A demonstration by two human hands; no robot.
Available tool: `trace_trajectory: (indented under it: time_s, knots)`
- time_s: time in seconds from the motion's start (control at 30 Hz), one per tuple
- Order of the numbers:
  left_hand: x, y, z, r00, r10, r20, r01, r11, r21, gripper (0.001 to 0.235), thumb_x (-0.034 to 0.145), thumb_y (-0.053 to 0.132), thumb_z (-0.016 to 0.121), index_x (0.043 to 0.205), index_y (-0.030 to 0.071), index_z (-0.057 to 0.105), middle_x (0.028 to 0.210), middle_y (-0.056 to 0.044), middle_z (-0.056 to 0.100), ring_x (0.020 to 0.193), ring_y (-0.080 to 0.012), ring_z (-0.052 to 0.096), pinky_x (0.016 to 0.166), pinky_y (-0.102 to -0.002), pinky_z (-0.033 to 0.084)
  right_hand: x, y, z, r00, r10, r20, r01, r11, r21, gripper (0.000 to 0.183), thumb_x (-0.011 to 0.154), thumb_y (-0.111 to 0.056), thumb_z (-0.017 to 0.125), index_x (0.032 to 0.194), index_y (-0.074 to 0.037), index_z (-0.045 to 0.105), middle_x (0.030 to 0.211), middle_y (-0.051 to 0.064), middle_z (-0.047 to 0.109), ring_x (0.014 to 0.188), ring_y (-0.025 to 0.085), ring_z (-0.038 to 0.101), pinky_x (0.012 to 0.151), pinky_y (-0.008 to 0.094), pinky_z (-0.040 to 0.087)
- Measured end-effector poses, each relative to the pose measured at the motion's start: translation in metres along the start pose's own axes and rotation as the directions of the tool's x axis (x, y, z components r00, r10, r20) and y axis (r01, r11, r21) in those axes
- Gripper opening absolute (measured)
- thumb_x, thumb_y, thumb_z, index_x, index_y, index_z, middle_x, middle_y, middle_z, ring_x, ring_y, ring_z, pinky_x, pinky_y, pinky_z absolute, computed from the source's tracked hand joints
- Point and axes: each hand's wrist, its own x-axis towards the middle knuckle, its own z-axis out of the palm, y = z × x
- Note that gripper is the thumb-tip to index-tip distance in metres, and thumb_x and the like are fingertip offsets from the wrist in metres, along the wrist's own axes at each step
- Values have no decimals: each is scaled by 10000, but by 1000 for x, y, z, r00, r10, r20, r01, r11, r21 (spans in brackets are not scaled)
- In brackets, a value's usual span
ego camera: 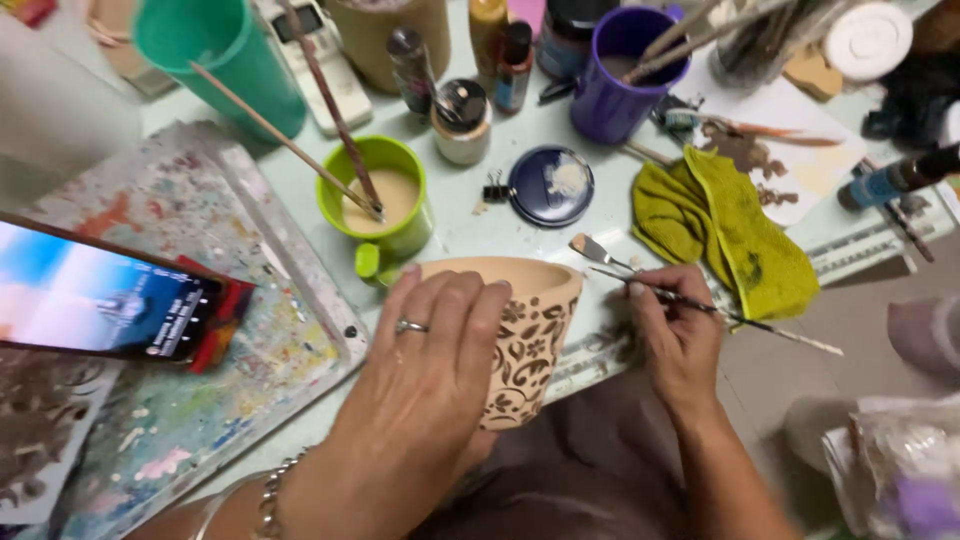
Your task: Painting intricate floral patterns on a ceramic pot using a fine brush
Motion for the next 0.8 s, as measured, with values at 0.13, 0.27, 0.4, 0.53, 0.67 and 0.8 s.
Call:
trace_trajectory:
  time_s: [0.13, 0.27, 0.4, 0.53, 0.67, 0.8]
  knots:
    - [-3, 3, 2, 999, 36, -1, -36, 996, 77, 1192, 269, 434, 856, 1250, -17, 349, 1177, -160, 424, 1092, -293, 429, 1070, -458, 220, -11, -18, -7, 984, 117, -134, -54, 914, 401, 157, 933, -166, 475, 966, -18, 436, 802, 170, 574, 576, 153, 511, 468, 246, 499]
    - [-4, 6, 5, 998, 60, -6, -60, 998, 17, 1148, 306, 369, 857, 1253, -15, 335, 1175, -166, 416, 1098, -306, 420, 1060, -466, 214, -32, -45, -20, 962, -108, -252, 232, 807, 543, 71, 914, -112, 460, 970, -68, 456, 912, 134, 573, 671, 152, 595, 574, 241, 573]
    - [-4, 10, 7, 995, 97, -20, -96, 994, 51, 1044, 358, 303, 780, 1256, -16, 356, 1173, -161, 423, 1084, -290, 425, 1042, -442, 243, -55, -90, -4, 953, -237, -186, 299, 824, 481, 123, 819, -90, 557, 892, -74, 458, 801, 133, 613, 872, 276, 681, 839, 301, 567]
    - [-4, 9, 5, 994, 111, -25, -110, 993, 41, 1036, 365, 291, 789, 1253, -18, 352, 1162, -159, 425, 1072, -292, 428, 1038, -448, 247, -50, -79, 7, 923, -345, -170, 385, 825, 413, 96, 817, -74, 525, 857, -80, 438, 749, 122, 600, 848, 275, 689, 775, 298, 550]
    - [-4, 9, 7, 995, 102, -17, -101, 993, 57, 1033, 360, 289, 774, 1255, -15, 358, 1159, -159, 427, 1072, -286, 432, 1061, -458, 218, -47, -78, 9, 922, -372, -110, 378, 801, 464, 78, 824, -50, 496, 843, -65, 423, 708, 118, 558, 805, 291, 656, 802, 384, 585]
    - [-5, 8, 8, 995, 95, -3, -95, 994, 62, 1075, 344, 336, 806, 1255, -13, 354, 1157, -158, 421, 1084, -294, 422, 1074, -471, 190, -47, -76, 13, 927, -358, -110, 366, 801, 475, 95, 810, -32, 510, 847, -72, 432, 710, 111, 569, 823, 291, 651, 839, 381, 561]
